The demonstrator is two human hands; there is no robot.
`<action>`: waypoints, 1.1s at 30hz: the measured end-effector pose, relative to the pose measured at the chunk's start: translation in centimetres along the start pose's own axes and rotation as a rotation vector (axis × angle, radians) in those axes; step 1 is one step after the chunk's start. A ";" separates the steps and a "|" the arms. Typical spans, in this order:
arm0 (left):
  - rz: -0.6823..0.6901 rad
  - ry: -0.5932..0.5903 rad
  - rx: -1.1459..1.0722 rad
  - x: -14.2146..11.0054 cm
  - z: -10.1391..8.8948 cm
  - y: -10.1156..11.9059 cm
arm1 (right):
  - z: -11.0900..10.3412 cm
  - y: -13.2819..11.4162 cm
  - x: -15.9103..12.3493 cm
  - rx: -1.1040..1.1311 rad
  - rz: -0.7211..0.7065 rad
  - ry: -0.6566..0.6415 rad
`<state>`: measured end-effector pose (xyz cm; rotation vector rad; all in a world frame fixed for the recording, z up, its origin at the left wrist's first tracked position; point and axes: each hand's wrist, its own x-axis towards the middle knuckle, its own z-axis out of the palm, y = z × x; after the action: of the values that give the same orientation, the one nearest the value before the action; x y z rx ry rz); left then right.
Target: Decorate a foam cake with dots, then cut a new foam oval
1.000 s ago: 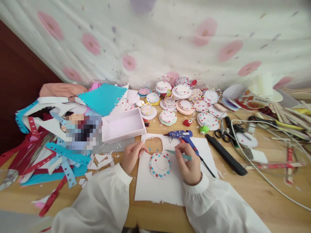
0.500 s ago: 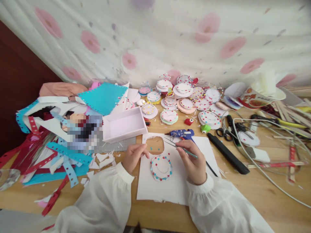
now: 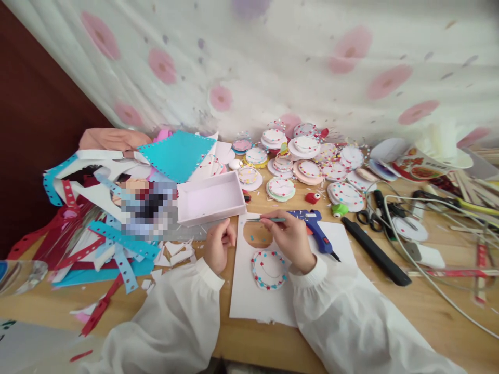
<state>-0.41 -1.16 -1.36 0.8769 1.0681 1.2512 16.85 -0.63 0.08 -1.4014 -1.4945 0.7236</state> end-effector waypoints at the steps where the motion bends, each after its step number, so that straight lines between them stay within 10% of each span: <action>1: -0.002 0.008 0.004 0.0 0.1 0.0 | 0.3 0.0 0.1 -0.015 0.000 -0.003; 33: 0.103 -0.135 0.441 -0.5 0.9 -0.2 | -2.1 0.8 -4.7 0.254 -0.006 0.115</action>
<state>0.53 -1.61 -1.19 1.3466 1.2237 1.0357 18.63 -5.39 -0.87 -1.2236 -1.2690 0.7859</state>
